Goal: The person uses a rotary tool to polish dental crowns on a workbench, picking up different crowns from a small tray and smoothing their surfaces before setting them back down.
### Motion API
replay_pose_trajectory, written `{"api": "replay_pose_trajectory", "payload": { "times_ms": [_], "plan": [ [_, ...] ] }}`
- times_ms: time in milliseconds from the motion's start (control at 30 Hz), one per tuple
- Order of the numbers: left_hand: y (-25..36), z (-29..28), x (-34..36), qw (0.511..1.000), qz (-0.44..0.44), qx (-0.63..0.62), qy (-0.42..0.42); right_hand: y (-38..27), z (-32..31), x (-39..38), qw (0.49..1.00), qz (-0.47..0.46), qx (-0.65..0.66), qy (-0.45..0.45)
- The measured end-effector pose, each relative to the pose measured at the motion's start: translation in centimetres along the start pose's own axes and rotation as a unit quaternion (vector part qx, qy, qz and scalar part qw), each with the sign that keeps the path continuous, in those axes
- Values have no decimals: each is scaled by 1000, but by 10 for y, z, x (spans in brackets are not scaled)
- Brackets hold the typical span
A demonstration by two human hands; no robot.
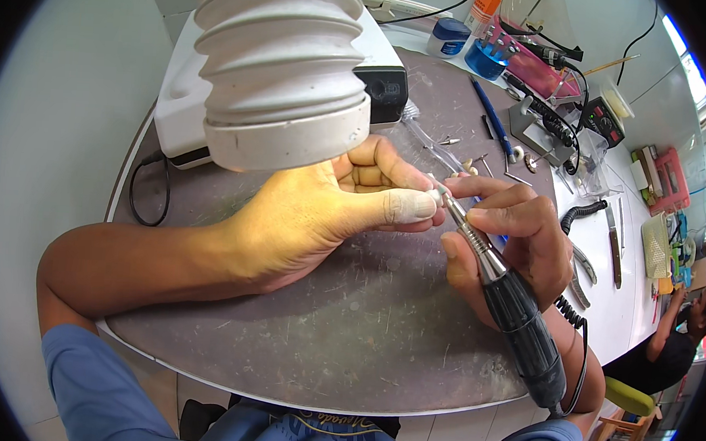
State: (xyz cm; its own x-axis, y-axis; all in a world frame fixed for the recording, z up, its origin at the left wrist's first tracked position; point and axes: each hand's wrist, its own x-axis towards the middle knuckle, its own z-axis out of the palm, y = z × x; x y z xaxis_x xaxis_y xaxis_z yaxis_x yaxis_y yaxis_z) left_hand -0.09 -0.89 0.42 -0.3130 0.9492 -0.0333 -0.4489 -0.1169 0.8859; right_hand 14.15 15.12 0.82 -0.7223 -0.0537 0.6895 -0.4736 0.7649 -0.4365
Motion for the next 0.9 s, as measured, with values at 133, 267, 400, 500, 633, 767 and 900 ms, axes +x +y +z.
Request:
{"api": "replay_pose_trajectory", "payload": {
  "times_ms": [133, 267, 400, 500, 633, 767, 900],
  "plan": [
    [0, 2, 1, 1000, 12, -7, 2, -2, -2, 2, 1000, -15, -2, -7],
    [-1, 0, 0, 1000, 15, -12, 2, -1, 0, 0, 999, 25, 12, 24],
    [-1, 1, 1, 1000, 22, -12, -3, 0, -1, 0, 1000, 4, 0, 13],
    [-1, 0, 0, 1000, 21, -10, -3, 3, 4, 3, 999, -15, -6, 44],
    [-2, 0, -1, 1000, 14, -10, 0, -1, 0, 1, 1000, -11, -7, 5],
    [-3, 0, 0, 1000, 16, -8, -4, -2, -1, 0, 1000, -5, -13, 8],
    [0, 1, 0, 1000, 10, -2, -6, 0, 0, 0, 1000, -4, -11, 16]
  ]
}}
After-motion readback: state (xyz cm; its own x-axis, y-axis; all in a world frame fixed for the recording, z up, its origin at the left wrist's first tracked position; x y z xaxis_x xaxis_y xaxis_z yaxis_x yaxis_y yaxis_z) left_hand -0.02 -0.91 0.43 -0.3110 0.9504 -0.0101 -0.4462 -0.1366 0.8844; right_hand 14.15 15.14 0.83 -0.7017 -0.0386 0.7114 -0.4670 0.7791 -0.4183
